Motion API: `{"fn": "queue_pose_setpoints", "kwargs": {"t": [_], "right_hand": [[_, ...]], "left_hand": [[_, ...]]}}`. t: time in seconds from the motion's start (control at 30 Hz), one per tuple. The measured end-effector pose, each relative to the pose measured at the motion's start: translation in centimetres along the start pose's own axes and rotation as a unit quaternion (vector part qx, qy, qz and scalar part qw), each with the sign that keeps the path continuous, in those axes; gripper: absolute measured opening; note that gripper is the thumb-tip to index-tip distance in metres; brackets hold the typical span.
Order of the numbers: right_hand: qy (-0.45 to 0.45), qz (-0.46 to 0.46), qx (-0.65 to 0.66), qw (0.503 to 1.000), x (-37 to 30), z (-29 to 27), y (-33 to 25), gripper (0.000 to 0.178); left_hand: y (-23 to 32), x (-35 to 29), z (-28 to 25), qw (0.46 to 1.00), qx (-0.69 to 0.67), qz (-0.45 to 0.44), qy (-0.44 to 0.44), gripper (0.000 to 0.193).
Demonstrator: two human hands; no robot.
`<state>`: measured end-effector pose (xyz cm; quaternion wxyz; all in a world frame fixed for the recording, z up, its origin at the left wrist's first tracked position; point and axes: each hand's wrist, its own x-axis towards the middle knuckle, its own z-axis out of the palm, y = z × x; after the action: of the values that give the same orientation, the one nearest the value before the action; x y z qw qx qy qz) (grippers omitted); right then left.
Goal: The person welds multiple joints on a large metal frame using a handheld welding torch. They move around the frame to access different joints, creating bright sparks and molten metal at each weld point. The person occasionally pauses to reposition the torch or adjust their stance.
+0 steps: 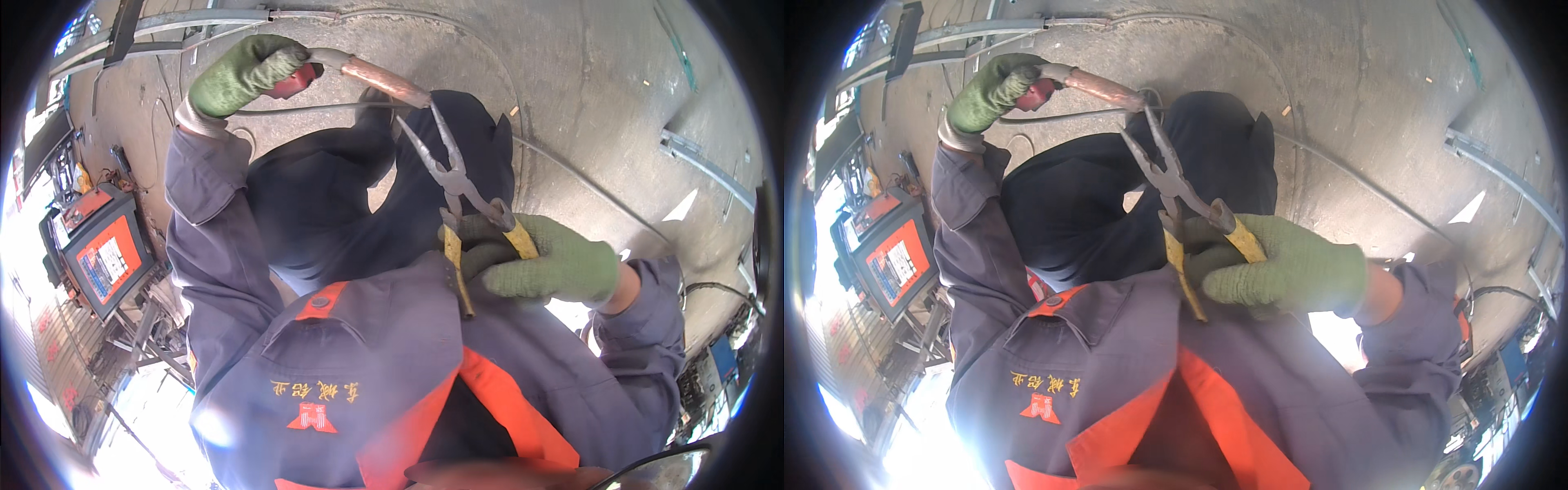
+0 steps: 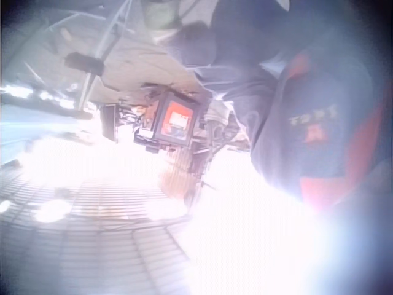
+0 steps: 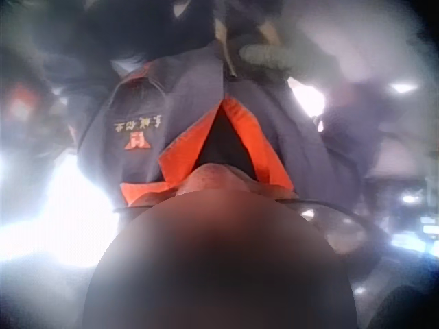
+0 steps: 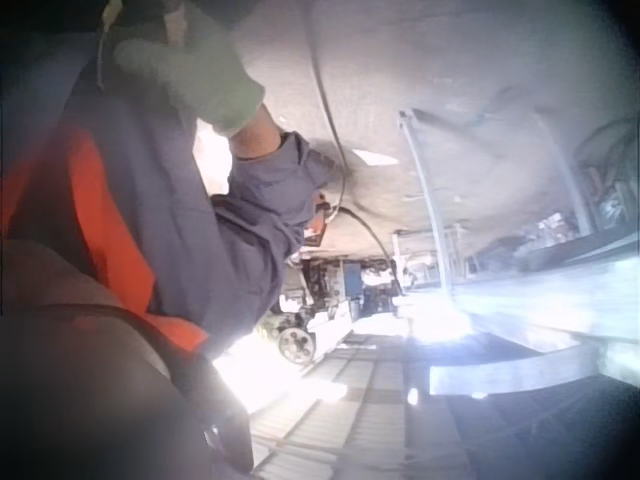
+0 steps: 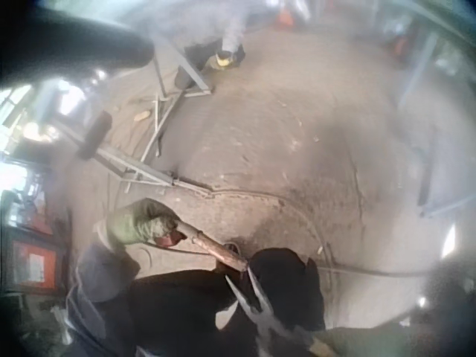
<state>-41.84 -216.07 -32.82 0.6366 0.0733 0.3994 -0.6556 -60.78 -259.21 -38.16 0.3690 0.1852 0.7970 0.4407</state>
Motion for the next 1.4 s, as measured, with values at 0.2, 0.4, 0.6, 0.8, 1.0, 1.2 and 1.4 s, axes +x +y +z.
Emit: {"fn": "queue_pose_setpoints", "kwargs": {"t": [0.2, 0.4, 0.6, 0.8, 1.0, 1.2, 1.4], "right_hand": [[-0.08, -0.043, 0.161, 0.983, 1.9, -0.2, 0.3, 0.094], [-0.088, -0.231, 0.233, 0.94, 6.2, 1.5, 1.0, 0.093], [0.082, -0.261, -0.017, 0.962, 8.1, -0.3, -1.6, 0.068], [0.044, -0.084, -0.217, 0.972, 5.3, 0.3, -0.8, 0.066], [-0.027, 0.073, 0.021, 0.997, 5.6, 3.4, 0.2, 0.069], [0.043, -0.039, -0.227, 0.972, 6.5, 4.5, -5.0, 0.035], [0.411, -0.345, -0.651, 0.536, 8.8, 0.7, -11.9, 0.038]], "left_hand": [[1.5, 0.1, 1.3, 0.996, -0.081, -0.019, -0.015, 0.06], [2.6, 0.3, 2.9, 0.982, 0.116, 0.109, 0.105, 0.048], [6.3, -1.6, 5.1, 0.938, 0.188, -0.024, 0.291, 0.051], [8.1, -4.6, 5.8, 0.881, 0.197, -0.061, 0.425, 0.042], [5.9, -6.7, 5.4, 0.848, 0.157, 0.018, 0.506, 0.047], [3.9, -7.5, 3.5, 0.842, 0.059, -0.044, 0.535, 0.067], [4.5, -5.8, 2.7, 0.849, -0.06, -0.005, 0.525, 0.058]]}}
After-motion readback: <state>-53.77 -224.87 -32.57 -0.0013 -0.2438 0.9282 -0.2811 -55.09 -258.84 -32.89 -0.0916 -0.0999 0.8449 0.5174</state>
